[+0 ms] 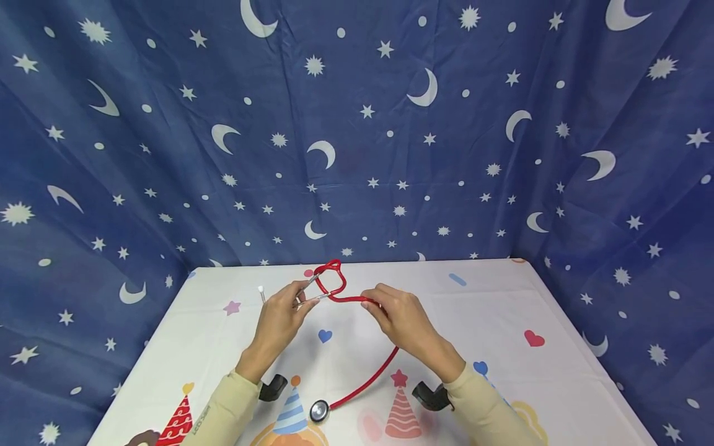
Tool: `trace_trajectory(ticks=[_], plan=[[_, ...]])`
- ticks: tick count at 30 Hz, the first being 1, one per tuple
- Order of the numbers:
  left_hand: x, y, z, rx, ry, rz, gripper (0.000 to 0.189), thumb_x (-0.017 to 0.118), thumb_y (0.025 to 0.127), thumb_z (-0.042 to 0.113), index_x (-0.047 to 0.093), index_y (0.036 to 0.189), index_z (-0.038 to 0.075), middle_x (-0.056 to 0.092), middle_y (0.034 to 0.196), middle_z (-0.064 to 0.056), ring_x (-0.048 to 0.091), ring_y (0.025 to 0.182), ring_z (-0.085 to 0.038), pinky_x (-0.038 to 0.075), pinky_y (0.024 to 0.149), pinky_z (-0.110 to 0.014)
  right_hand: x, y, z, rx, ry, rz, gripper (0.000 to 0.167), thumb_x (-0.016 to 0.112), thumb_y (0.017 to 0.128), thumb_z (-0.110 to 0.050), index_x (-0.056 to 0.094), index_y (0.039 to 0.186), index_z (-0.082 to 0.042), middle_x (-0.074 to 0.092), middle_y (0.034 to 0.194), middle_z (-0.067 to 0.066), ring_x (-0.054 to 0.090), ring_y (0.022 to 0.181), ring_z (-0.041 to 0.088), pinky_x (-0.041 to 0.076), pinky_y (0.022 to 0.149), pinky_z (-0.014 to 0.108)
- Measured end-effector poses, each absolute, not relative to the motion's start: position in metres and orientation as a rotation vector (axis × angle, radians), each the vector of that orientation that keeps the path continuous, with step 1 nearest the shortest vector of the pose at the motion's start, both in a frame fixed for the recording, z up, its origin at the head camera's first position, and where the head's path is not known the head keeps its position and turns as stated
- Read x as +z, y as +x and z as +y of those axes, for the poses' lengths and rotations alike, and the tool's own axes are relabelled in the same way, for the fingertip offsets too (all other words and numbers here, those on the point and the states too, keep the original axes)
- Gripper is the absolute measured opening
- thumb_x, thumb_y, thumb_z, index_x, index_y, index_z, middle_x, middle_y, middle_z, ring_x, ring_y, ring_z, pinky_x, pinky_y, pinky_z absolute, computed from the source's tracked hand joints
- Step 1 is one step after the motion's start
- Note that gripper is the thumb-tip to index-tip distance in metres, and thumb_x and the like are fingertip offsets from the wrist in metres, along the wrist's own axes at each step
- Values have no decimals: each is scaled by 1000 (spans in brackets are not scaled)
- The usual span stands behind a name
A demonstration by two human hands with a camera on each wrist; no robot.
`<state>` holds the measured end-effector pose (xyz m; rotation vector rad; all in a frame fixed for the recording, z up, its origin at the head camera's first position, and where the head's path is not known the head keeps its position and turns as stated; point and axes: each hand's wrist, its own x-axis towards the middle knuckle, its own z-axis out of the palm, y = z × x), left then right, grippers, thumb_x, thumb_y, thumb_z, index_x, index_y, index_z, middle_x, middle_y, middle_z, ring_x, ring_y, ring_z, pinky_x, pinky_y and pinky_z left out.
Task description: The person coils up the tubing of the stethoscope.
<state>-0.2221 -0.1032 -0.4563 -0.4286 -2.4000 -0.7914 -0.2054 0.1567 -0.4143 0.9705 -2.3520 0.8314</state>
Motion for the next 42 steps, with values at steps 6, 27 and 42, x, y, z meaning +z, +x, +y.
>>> trace_trajectory(ticks=[6,27,42], plan=[[-450,-218,-101,-764,-510,-2404,40,81,82,24,67,115,6,60,76,3,42,58,-6,36,52,-18,-404,-209,158,756,969,-2313,14,71,89,-14,72,103,-11,62,78,-8,43,59,0,38,51,14],[-437,-207,-97,-751,-734,-2473,38,78,84,27,67,116,11,64,81,5,54,64,-7,45,57,-17,-387,-223,154,632,1005,-2211,17,76,84,-13,73,101,-12,60,77,-6,43,56,1,36,49,14],[-430,-200,-97,-730,-920,-2437,39,80,83,28,68,115,11,70,89,5,60,69,-6,49,63,-18,-381,-233,152,715,1075,-2265,19,76,84,-12,74,102,-13,59,80,-5,49,61,2,44,52,16]])
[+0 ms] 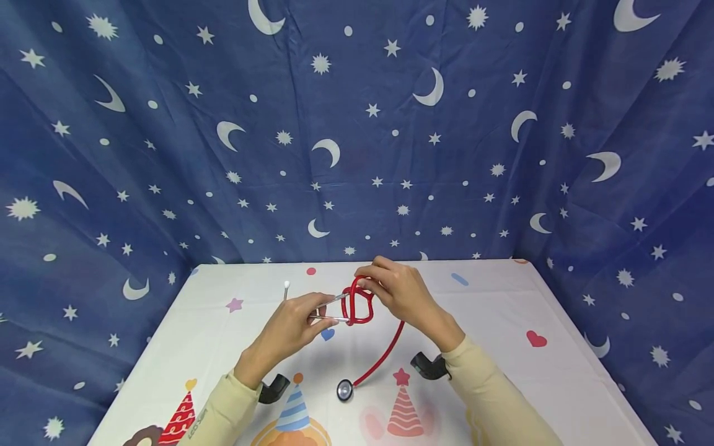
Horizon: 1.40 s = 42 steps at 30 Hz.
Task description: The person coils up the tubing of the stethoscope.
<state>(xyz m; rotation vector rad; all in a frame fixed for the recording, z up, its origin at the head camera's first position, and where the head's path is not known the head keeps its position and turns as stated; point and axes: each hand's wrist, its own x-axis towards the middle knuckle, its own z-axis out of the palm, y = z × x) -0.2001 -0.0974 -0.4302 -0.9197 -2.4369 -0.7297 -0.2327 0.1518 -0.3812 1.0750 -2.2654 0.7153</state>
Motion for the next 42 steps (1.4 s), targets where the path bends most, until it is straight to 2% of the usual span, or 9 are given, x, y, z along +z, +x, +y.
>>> trace_trajectory(ticks=[5,13,22,31,37,42], plan=[[-427,-198,-97,-748,-985,-2437,38,79,83,29,68,115,12,69,88,6,60,69,-8,48,63,-16,-381,-238,155,808,1111,-2320,19,75,85,-9,74,104,-13,59,81,-6,53,64,2,48,55,17],[-424,-193,-95,-742,-1091,-2408,38,78,84,30,68,115,11,66,81,6,58,65,-8,45,60,-12,-385,-248,162,970,1229,-2375,19,72,88,-13,74,107,-15,61,82,-9,47,66,1,45,57,18],[-426,-193,-94,-753,-1154,-2376,36,77,85,30,68,116,13,64,79,7,55,64,-7,41,60,-10,-391,-255,164,1056,1268,-2460,22,73,87,-12,75,109,-15,66,88,-8,50,71,4,47,60,20],[-427,-192,-92,-855,-1146,-2306,35,80,82,26,70,112,11,62,77,8,55,59,-10,39,58,-7,-401,-260,166,1188,1244,-2502,19,70,90,-14,75,109,-14,69,89,-5,55,73,6,51,64,22],[-428,-191,-90,-928,-1138,-2260,35,81,81,23,70,112,9,61,77,7,52,59,-6,39,58,-7,-413,-259,162,1348,1187,-2537,18,65,93,-14,74,109,-11,69,87,-2,57,74,11,54,67,23],[-430,-191,-88,-959,-1131,-2257,37,82,81,24,70,112,8,61,76,6,49,60,-2,40,58,-6,-423,-257,157,1447,1129,-2591,20,63,95,-20,74,109,-10,72,91,-1,62,80,11,56,75,24]])
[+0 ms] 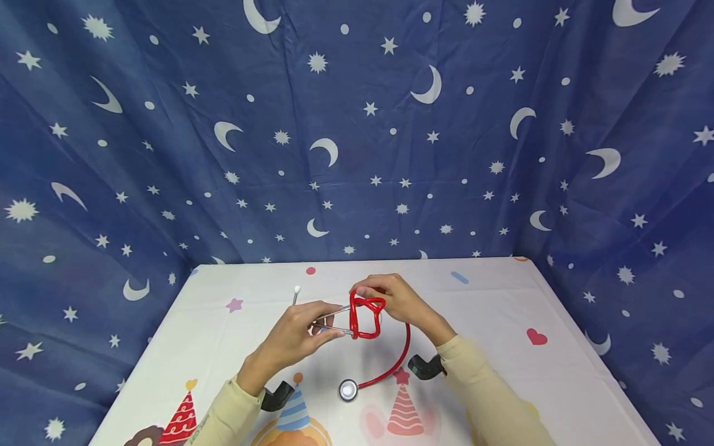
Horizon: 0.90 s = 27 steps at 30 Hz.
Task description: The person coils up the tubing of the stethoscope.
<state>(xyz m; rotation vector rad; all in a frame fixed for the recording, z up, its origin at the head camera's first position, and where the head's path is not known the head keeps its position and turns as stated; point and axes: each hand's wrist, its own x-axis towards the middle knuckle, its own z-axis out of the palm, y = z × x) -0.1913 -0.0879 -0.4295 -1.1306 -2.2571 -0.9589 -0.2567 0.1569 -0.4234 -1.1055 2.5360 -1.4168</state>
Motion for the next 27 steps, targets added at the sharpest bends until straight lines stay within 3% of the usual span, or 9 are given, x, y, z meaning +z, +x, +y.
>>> trace_trajectory(ticks=[6,10,14,18,27], plan=[[-431,-192,-87,-956,-1071,-2244,39,82,79,24,70,112,7,63,77,5,50,61,-2,42,58,-8,-429,-254,154,-1424,-985,2609,20,61,95,-9,73,111,-9,75,100,7,68,93,23,57,86,38],[-431,-193,-89,-1003,-979,-2233,40,84,77,20,70,112,6,62,77,4,50,60,-5,44,56,-12,-435,-249,153,-1445,-833,2678,17,59,96,-4,73,106,-5,71,89,9,63,79,23,56,72,33],[-432,-195,-91,-1052,-902,-2225,40,84,77,18,69,112,6,61,77,4,50,60,-7,46,54,-17,-444,-242,150,-1478,-715,2707,14,60,98,-16,72,97,-8,54,67,3,46,61,14,42,53,23],[-432,-197,-94,-1088,-841,-2204,41,83,78,17,69,114,5,60,77,4,49,60,-6,46,54,-18,-451,-236,148,-1488,-722,2693,15,60,98,-19,71,104,-10,51,67,0,45,59,9,40,51,22],[-431,-201,-100,-1106,-667,-2177,38,83,78,16,69,111,5,61,74,3,48,61,-3,43,53,-16,-459,-221,145,-1450,-771,2699,24,58,100,-20,70,118,-10,59,75,7,48,58,6,45,51,22]])
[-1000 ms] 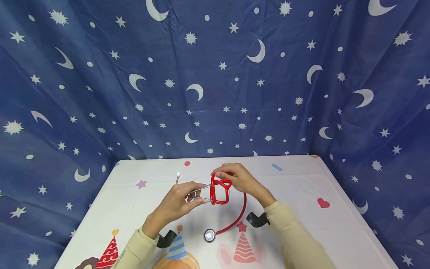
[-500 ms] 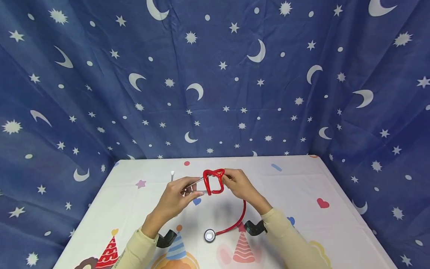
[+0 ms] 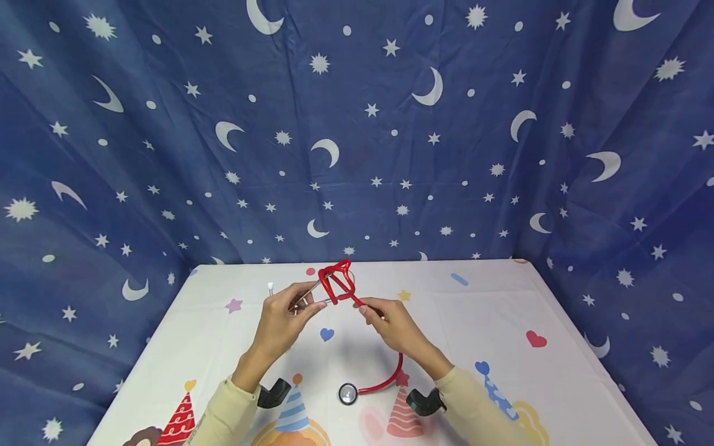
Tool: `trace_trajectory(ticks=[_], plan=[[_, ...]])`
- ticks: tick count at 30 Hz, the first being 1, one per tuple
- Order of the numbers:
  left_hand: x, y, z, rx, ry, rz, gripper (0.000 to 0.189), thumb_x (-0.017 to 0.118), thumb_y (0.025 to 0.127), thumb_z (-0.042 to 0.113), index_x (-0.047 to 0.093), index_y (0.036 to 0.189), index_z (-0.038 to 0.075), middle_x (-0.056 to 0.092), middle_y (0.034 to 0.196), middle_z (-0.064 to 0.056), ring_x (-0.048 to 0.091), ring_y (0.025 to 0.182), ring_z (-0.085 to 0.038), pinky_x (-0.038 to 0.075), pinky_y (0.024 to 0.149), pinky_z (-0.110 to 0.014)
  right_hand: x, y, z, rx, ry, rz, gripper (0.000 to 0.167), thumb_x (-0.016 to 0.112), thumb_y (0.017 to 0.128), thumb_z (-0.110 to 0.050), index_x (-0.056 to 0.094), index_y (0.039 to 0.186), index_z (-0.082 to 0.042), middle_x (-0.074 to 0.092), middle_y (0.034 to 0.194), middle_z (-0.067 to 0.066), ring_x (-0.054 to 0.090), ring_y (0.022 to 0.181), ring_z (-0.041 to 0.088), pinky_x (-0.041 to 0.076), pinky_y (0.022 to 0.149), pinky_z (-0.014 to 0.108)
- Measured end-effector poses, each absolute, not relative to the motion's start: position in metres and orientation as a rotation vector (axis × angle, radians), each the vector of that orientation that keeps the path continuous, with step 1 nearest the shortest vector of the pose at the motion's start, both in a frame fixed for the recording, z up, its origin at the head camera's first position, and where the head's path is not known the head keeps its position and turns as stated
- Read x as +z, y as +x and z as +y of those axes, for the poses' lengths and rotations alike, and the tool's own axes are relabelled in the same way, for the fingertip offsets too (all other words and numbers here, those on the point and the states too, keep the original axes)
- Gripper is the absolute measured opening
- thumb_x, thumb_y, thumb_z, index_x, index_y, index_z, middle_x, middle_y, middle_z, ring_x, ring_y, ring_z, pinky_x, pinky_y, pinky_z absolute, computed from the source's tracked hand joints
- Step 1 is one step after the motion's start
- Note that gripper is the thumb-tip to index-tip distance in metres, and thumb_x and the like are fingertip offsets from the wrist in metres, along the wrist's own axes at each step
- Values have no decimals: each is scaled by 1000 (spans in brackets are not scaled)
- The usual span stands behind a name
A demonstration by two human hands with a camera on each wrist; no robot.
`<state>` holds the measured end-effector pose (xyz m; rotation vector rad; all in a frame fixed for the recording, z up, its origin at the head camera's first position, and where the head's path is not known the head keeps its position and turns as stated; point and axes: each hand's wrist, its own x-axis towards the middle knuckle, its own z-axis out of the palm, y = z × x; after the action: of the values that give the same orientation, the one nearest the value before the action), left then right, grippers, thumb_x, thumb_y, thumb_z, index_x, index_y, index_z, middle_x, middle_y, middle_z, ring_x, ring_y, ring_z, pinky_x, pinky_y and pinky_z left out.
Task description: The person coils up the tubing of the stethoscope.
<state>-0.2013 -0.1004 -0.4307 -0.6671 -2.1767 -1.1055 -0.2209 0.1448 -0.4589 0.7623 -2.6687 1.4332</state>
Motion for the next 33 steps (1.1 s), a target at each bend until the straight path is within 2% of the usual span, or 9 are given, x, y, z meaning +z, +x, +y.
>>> trace_trajectory(ticks=[11,16,21,29,33], plan=[[-432,-208,-104,-1102,-520,-2151,37,84,77,14,69,108,2,61,72,0,50,59,-4,43,52,-15,-459,-206,146,1317,745,-2698,28,61,98,-27,70,119,-12,62,79,-5,52,65,5,46,52,21],[-434,-209,-105,-1094,-417,-2140,37,84,76,14,70,108,2,62,71,-1,50,58,-4,43,52,-16,-456,-198,144,1319,789,-2680,27,61,98,-25,70,119,-11,66,86,-4,55,68,6,48,53,21],[-435,-211,-106,-1070,-369,-2142,36,84,77,15,70,107,2,61,71,0,48,58,-5,42,51,-18,-454,-193,142,1294,835,-2661,31,59,99,-29,69,120,-9,69,94,-1,55,69,4,49,54,20],[-439,-211,-106,-959,-366,-2193,39,84,77,17,70,110,4,62,73,1,47,59,-6,41,52,-19,-446,-183,139,1254,884,-2581,28,63,97,-24,70,117,-6,65,82,-6,44,59,-1,42,48,18],[-441,-212,-107,-876,-371,-2212,40,84,78,18,70,113,5,62,73,1,46,59,-5,39,51,-19,-440,-177,139,1257,922,-2558,25,66,95,-21,71,115,-6,68,83,-4,43,57,-3,41,47,17]])
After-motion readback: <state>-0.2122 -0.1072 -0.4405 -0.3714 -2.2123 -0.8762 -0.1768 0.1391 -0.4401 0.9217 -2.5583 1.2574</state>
